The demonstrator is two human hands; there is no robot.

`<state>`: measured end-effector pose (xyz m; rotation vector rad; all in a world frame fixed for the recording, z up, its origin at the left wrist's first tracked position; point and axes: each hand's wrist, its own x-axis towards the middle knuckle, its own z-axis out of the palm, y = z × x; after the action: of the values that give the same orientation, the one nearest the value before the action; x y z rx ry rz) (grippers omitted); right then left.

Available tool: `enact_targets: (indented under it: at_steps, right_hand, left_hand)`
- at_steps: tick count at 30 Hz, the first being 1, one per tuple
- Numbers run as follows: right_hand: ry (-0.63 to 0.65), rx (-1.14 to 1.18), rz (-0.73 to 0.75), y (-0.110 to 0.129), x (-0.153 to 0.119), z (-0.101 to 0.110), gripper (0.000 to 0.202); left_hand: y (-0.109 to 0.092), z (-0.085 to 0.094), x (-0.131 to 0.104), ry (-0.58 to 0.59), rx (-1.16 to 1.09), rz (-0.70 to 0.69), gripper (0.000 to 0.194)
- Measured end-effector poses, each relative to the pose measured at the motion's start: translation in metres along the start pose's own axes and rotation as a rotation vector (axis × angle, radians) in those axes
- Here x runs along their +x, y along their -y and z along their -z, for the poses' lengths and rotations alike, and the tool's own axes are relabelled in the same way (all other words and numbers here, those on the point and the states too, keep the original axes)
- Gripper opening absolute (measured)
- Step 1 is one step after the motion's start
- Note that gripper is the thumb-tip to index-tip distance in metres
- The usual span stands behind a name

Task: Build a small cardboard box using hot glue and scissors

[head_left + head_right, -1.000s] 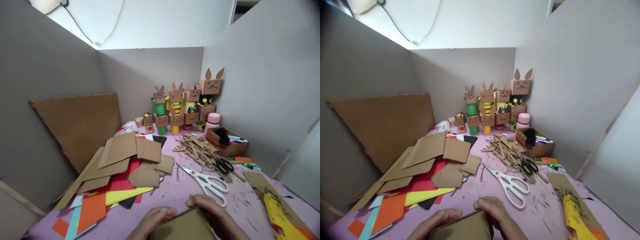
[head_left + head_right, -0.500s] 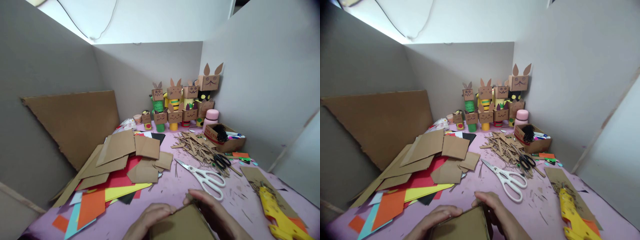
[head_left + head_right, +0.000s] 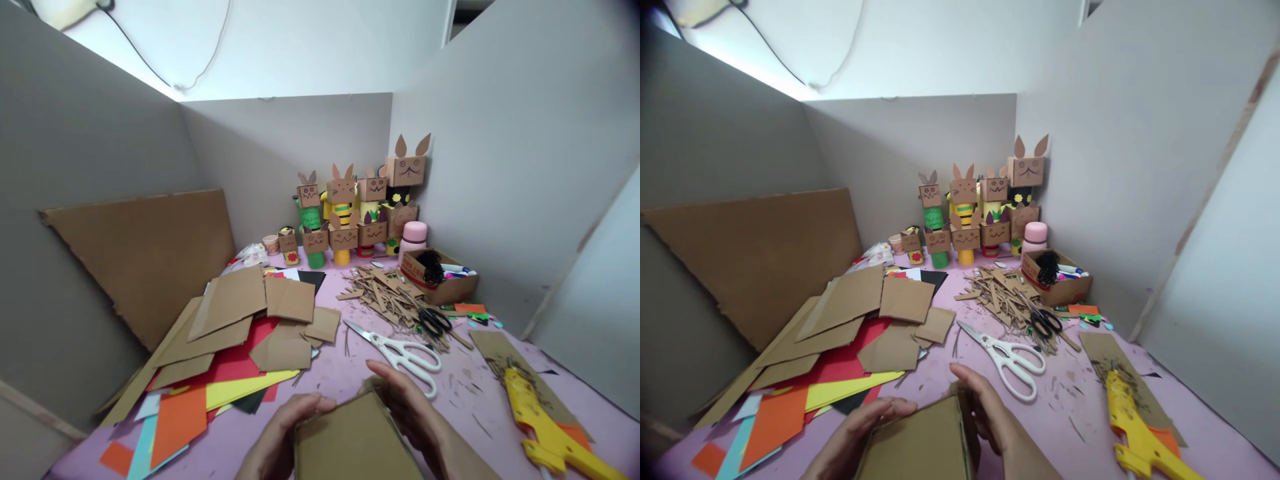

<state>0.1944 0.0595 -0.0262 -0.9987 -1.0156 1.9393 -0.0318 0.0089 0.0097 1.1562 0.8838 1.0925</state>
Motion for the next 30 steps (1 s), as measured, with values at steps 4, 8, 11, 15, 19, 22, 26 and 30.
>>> enact_targets:
  at_steps: [4, 8, 11, 15, 19, 22, 26, 30]
  right_hand:
    - [0.074, -0.020, 0.171, 0.005, -0.018, -0.008, 0.079]
    - [0.133, -0.064, 0.378, 0.016, -0.050, -0.025, 0.112]
    - [0.084, -0.015, 0.412, 0.021, -0.058, -0.032, 0.103]
    - [-0.024, 0.174, 0.490, 0.023, -0.052, -0.034, 0.098]
    - [-0.124, 0.462, 0.339, 0.028, -0.050, -0.036, 0.088]
    - [-0.096, 0.574, 0.109, 0.032, -0.050, -0.038, 0.071]
    - [0.024, 0.641, -0.007, 0.030, -0.048, -0.039, 0.054]
    - [0.053, 0.745, -0.062, 0.027, -0.047, -0.041, 0.045]
  left_hand:
    - [0.000, -0.001, 0.011, -0.026, -0.011, 0.104, 0.039]
    - [-0.015, -0.015, -0.002, -0.062, -0.023, -0.014, 0.061]
    - [-0.014, -0.022, -0.011, -0.041, -0.071, -0.090, 0.096]
    - [-0.002, -0.026, -0.007, 0.081, -0.201, -0.096, 0.105]
    - [-0.003, -0.034, -0.004, 0.102, -0.294, -0.032, 0.093]
    - [-0.010, -0.040, -0.007, 0.056, -0.266, 0.002, 0.085]
    - [-0.006, -0.043, -0.005, 0.022, -0.216, -0.019, 0.099]
    - [0.007, -0.045, 0.002, -0.014, -0.186, -0.098, 0.088]
